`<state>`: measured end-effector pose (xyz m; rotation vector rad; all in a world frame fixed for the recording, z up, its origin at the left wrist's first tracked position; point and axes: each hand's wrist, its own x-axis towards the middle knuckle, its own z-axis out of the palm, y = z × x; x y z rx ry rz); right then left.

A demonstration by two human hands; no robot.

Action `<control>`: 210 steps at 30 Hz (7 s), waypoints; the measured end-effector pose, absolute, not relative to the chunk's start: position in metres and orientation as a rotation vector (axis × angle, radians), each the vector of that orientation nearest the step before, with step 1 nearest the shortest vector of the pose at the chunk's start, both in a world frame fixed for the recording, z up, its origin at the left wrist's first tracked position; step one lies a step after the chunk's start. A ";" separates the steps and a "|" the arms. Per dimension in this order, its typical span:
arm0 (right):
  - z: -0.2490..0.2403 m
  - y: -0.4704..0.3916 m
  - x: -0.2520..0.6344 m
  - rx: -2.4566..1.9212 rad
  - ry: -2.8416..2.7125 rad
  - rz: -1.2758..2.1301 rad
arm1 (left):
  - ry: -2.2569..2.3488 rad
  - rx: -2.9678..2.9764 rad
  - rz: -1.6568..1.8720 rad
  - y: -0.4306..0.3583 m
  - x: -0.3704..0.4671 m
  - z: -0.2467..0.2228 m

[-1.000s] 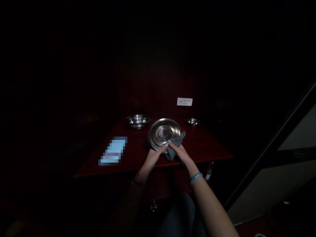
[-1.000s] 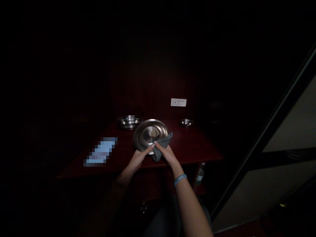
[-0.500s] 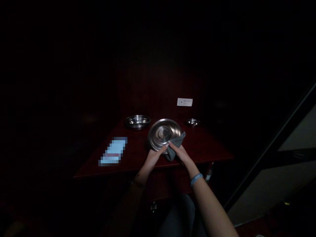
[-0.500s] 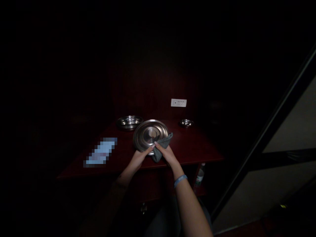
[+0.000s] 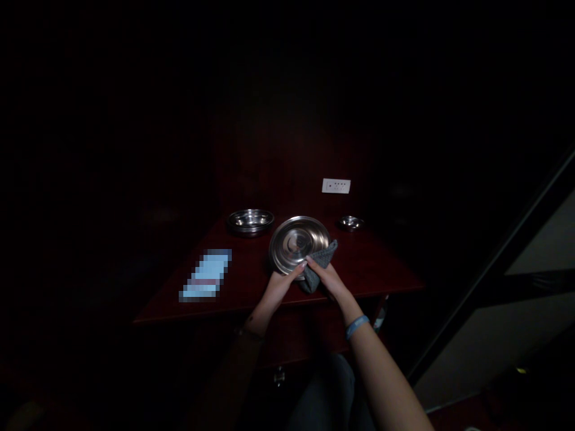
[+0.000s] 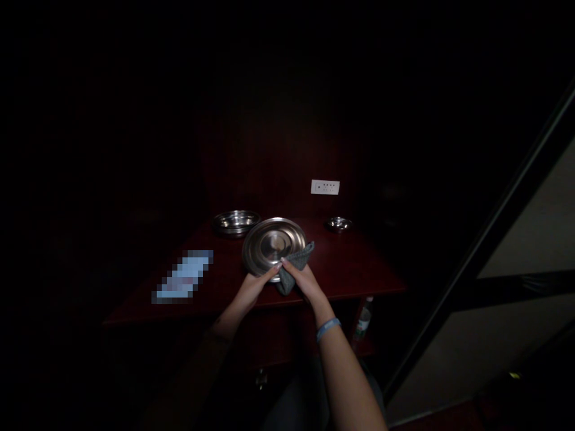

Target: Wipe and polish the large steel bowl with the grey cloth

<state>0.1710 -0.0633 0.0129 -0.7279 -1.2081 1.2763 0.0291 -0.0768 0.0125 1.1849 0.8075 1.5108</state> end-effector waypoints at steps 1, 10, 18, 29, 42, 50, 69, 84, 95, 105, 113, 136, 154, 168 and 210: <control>0.012 -0.063 0.171 -0.726 -1.206 1.283 | 0.808 1.187 1.512 -0.077 0.029 0.012; 0.008 -0.059 0.167 -0.702 -1.129 1.271 | 0.796 1.206 1.512 -0.076 0.029 0.011; 0.008 -0.059 0.165 -0.709 -1.128 1.245 | 0.824 1.192 1.514 -0.075 0.029 0.010; 0.015 -0.063 0.170 -0.728 -1.193 1.275 | 0.804 1.178 1.525 -0.078 0.030 0.014; 0.012 -0.062 0.171 -0.705 -1.123 1.317 | 0.767 1.187 1.509 -0.075 0.029 0.010; 0.014 -0.064 0.172 -0.715 -1.132 1.333 | 0.760 1.190 1.500 -0.076 0.029 0.010; 0.014 -0.066 0.171 -0.720 -1.179 1.296 | 0.761 1.183 1.507 -0.076 0.029 0.010; 0.010 -0.059 0.172 -0.730 -1.169 1.300 | 0.763 1.221 1.510 -0.074 0.029 0.008; 0.015 -0.063 0.171 -0.761 -1.149 1.271 | 0.759 1.217 1.513 -0.076 0.029 0.011; 0.016 -0.059 0.170 -0.760 -1.104 1.289 | 0.750 1.209 1.497 -0.081 0.030 0.015; 0.014 -0.063 0.166 -0.745 -1.123 1.241 | 0.752 1.212 1.504 -0.077 0.029 0.012; 0.010 -0.062 0.169 -0.728 -1.166 1.285 | 0.793 1.194 1.509 -0.075 0.029 0.009; 0.005 -0.053 0.169 -0.689 -1.132 1.292 | 0.790 1.216 1.516 -0.075 0.028 0.008; -0.001 -0.050 0.165 -0.757 -1.202 1.132 | 0.844 1.157 1.585 -0.060 0.028 -0.002; -0.017 -0.033 0.170 -0.978 -1.084 0.748 | 1.123 1.249 1.555 -0.044 0.018 -0.009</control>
